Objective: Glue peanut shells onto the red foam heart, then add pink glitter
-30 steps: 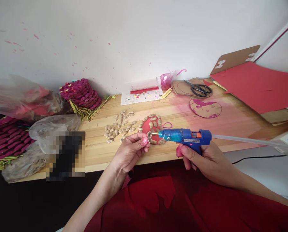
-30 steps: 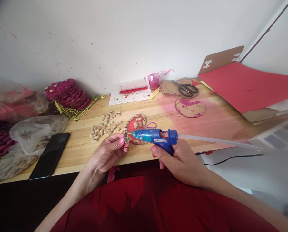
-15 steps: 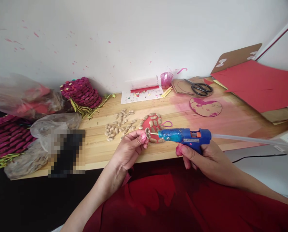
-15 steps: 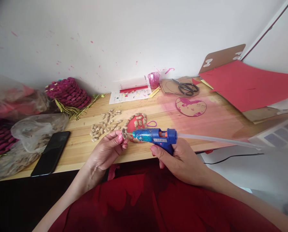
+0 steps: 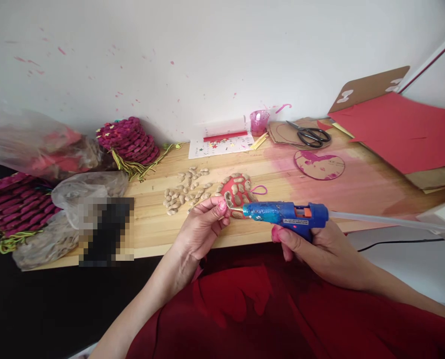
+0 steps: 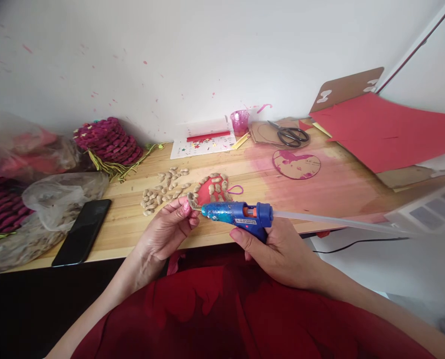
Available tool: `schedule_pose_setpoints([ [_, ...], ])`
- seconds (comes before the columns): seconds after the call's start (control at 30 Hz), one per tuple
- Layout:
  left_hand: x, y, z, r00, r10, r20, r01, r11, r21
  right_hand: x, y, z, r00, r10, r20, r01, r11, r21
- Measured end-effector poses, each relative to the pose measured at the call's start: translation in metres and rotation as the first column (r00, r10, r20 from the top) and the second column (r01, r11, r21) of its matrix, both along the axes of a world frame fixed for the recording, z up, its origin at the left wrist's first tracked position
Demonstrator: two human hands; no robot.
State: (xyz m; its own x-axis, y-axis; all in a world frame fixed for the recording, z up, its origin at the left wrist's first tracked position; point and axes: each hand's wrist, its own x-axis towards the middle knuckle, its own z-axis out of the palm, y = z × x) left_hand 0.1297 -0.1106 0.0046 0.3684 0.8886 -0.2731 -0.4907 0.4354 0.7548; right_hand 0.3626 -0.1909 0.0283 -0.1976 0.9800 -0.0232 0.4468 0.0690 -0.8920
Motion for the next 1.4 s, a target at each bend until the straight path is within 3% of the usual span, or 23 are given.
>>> schedule_pose_setpoints([
  [0.47, -0.0003, 0.0, -0.001, 1.0, -0.001, 0.026, 0.001, 1.0, 0.008, 0.0001, 0.0001, 0.0016, 1.0, -0.008, 0.008, 0.009, 0.999, -0.032],
  [0.73, 0.0002, -0.0003, -0.0008, 0.999, -0.005, 0.036, 0.005, 1.0, -0.001, 0.0021, 0.0005, 0.0005, 1.0, -0.003, 0.023, 0.002, 0.999, 0.033],
  [1.4, 0.0009, 0.0008, -0.0036, 1.0, -0.007, 0.027, 0.008, 1.0, -0.029, 0.004, 0.0019, -0.0015, 0.999, -0.02, 0.034, 0.019, 0.999, 0.043],
])
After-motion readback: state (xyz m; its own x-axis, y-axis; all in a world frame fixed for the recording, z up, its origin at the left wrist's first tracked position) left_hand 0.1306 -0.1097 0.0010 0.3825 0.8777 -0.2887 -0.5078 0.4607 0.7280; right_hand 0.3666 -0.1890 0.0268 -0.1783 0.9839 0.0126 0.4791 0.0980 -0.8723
